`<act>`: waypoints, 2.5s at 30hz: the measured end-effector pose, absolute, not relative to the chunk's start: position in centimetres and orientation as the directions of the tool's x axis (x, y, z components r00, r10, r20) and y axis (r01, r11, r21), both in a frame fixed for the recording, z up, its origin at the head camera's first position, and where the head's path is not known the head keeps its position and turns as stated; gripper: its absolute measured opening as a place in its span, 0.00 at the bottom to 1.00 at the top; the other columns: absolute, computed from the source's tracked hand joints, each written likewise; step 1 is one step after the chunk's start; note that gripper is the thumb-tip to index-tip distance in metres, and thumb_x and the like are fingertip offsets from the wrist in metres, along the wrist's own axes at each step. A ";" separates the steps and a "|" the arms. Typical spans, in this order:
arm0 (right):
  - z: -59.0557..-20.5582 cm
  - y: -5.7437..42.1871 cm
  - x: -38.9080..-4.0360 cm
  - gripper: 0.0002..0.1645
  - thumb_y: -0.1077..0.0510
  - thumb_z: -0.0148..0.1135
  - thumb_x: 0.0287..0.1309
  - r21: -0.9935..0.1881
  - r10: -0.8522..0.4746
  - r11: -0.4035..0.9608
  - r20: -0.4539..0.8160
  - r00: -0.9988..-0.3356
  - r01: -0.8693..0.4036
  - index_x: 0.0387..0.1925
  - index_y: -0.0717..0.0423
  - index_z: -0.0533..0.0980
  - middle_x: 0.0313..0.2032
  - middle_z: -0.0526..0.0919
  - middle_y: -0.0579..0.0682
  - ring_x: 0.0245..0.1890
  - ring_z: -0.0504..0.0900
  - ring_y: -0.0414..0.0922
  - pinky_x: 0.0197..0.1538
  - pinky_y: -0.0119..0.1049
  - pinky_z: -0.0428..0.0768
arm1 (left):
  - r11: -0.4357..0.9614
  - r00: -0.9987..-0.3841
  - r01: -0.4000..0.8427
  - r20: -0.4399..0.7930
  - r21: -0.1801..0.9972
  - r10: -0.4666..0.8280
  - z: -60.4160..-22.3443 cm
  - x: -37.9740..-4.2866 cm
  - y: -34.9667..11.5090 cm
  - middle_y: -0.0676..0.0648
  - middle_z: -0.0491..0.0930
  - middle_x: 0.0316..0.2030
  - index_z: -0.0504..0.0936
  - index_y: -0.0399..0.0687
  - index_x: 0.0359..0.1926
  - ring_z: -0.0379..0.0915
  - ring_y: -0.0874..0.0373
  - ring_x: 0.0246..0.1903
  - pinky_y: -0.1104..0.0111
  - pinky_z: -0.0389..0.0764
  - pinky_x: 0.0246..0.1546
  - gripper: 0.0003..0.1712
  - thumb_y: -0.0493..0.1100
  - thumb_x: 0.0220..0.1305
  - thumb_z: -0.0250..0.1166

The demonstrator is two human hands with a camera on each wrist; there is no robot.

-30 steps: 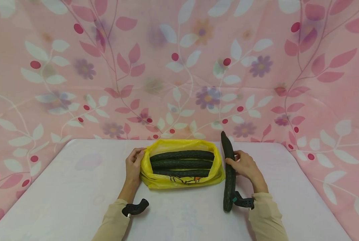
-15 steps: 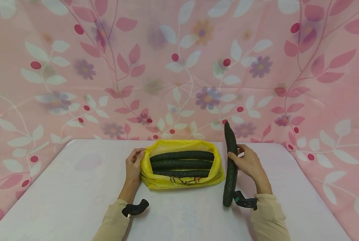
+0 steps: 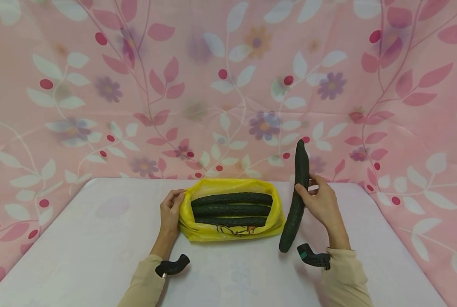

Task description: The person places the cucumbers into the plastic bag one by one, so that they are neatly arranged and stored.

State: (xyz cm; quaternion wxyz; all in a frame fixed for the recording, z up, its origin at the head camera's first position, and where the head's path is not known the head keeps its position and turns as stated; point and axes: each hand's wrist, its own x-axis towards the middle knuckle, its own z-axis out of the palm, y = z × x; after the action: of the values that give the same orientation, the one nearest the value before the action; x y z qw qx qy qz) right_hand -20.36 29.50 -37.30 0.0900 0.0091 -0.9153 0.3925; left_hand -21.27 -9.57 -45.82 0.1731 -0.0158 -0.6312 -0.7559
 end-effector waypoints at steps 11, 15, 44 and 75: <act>-36.5 28.6 -20.1 0.37 0.49 0.58 0.62 -0.801 0.165 0.565 0.347 -0.923 -0.200 0.66 0.62 0.60 0.47 0.70 0.50 0.33 0.75 0.24 0.28 0.26 0.81 | -0.147 -0.941 0.285 0.246 0.947 -0.234 -45.8 -21.3 -9.6 0.49 0.82 0.36 0.77 0.27 0.47 0.78 0.65 0.32 0.77 0.80 0.36 0.14 0.36 0.68 0.55; -36.4 28.4 -20.0 0.36 0.51 0.59 0.61 -0.821 0.206 0.522 0.383 -0.901 -0.230 0.66 0.62 0.60 0.44 0.68 0.40 0.34 0.76 0.26 0.28 0.28 0.82 | -0.146 -0.943 0.276 0.239 0.950 -0.232 -45.9 -21.2 -9.6 0.51 0.82 0.36 0.77 0.28 0.47 0.78 0.65 0.32 0.77 0.80 0.37 0.14 0.36 0.68 0.55; -35.1 23.4 -18.8 0.36 0.68 0.60 0.57 -0.793 0.144 0.394 0.553 -0.821 -0.465 0.65 0.61 0.57 0.50 0.67 0.41 0.42 0.76 0.36 0.37 0.19 0.79 | -0.152 -0.937 0.279 0.234 0.948 -0.260 -48.1 -22.5 -9.8 0.38 0.81 0.43 0.80 0.34 0.46 0.79 0.64 0.34 0.77 0.80 0.38 0.14 0.41 0.67 0.57; -37.5 20.0 -20.1 0.42 0.72 0.69 0.44 -0.394 -0.261 0.542 0.761 -0.594 -0.742 0.63 0.52 0.69 0.53 0.78 0.52 0.50 0.78 0.46 0.57 0.22 0.73 | -0.094 -0.876 0.404 0.355 0.910 -0.325 -48.3 -22.4 -9.9 0.44 0.82 0.36 0.79 0.33 0.44 0.78 0.63 0.30 0.77 0.80 0.33 0.14 0.42 0.67 0.58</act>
State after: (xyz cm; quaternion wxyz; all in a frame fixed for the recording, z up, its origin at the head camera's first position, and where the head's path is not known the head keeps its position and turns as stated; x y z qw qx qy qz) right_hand -20.15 20.04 -37.46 0.3286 0.3079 -0.8143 0.3663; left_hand -22.43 -9.93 -48.28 0.2467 -0.0313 -0.6263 -0.7389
